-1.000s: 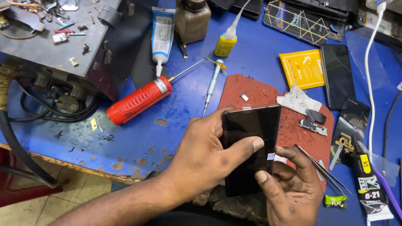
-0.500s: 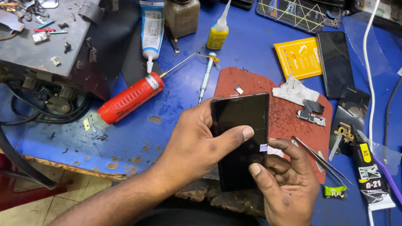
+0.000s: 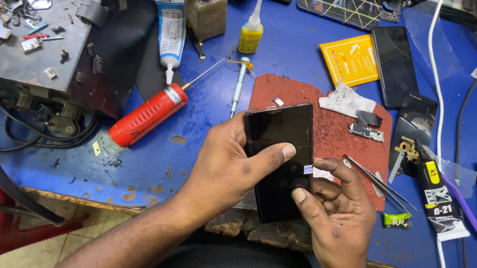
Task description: The person uses tweezers to carefully remove a small component from the internal frame of a disassembled smartphone. They then flip the phone over to inspect the screen and edges before placing it back on the workbench.
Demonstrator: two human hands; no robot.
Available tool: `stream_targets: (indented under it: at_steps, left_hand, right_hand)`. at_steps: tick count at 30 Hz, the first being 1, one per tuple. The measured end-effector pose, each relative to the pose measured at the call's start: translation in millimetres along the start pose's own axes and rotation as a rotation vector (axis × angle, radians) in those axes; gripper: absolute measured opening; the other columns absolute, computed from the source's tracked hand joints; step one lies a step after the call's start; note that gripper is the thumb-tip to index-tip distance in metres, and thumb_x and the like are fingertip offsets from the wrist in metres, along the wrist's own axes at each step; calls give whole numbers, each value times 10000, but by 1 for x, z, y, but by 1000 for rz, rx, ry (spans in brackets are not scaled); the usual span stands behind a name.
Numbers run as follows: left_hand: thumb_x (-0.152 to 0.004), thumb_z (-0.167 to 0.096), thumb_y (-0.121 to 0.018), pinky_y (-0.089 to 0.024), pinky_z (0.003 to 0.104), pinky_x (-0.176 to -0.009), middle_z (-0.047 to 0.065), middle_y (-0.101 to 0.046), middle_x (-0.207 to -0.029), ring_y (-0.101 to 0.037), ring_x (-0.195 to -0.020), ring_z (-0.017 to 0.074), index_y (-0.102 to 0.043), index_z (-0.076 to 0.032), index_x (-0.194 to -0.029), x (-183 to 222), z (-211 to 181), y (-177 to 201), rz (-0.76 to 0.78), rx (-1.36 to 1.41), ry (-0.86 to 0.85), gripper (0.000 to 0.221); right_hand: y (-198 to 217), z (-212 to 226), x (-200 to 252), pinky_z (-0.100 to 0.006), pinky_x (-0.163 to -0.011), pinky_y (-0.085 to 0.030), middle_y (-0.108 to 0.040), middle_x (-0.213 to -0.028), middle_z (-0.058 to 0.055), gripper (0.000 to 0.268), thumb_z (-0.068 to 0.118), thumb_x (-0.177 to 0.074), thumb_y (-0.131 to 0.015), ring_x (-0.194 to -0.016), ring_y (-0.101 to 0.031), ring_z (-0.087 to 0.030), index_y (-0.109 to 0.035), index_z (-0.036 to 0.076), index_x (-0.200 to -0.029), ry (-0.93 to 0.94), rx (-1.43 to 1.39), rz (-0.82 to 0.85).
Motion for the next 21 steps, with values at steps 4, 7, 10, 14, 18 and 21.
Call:
stream_targets:
  at_steps: [4, 7, 10, 14, 18, 21]
  left_hand:
    - [-923, -125, -758, -591, 244, -841, 34, -771, -1026, -696, -930, 64, -688, 20, -1181, -1, 1, 0, -2, 11, 4, 304]
    - [-922, -117, -753, -592, 245, -834, 37, -770, -1025, -697, -926, 65, -687, 20, -1181, -1, 1, -1, 3, 31, 13, 300]
    - [-921, -108, -752, -592, 245, -832, 39, -768, -1027, -697, -925, 67, -686, 20, -1181, -2, 1, -1, 4, 45, 17, 298]
    - [-919, -103, -752, -591, 246, -814, 42, -769, -1010, -695, -906, 68, -691, 20, -1172, -2, 3, 0, -2, 15, 31, 288]
    - [-932, -91, -746, -592, 251, -844, 43, -763, -1042, -697, -937, 73, -680, 27, -1189, -2, 3, -1, 12, 49, 16, 290]
    - [-931, -81, -742, -594, 259, -865, 45, -759, -1071, -701, -959, 82, -669, 25, -1212, -2, 6, -1, 17, 83, 25, 308]
  right_hand:
    - [2, -2, 1, -292, -894, -602, -754, -1086, -188, 514, -121, -900, -667, -997, -740, -177, -531, -15, -1384, -20, 18, -16]
    - [5, -4, 1, -293, -884, -607, -755, -1066, -182, 517, -110, -896, -681, -978, -742, -173, -537, -23, -1385, -23, 44, -31]
    - [6, -5, 0, -291, -886, -604, -751, -1064, -175, 517, -105, -895, -691, -977, -738, -169, -541, -30, -1384, -18, 50, -42]
    - [5, -5, 0, -285, -890, -600, -753, -1074, -168, 513, -100, -898, -687, -987, -739, -167, -535, -26, -1382, -17, 37, -31]
    - [5, -6, 0, -272, -876, -599, -755, -1074, -168, 506, -99, -901, -687, -983, -737, -162, -540, -12, -1377, -27, 27, -29]
    - [2, -4, 0, -250, -858, -580, -745, -1073, -151, 510, -102, -911, -685, -974, -719, -138, -535, 7, -1386, -16, 20, 0]
Point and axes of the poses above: each hand's wrist, its own x-axis away from the middle knuckle, its own y-axis out of the back of the hand, z = x × y, the point moved 10 cm from there along -x, towards the middle knuckle
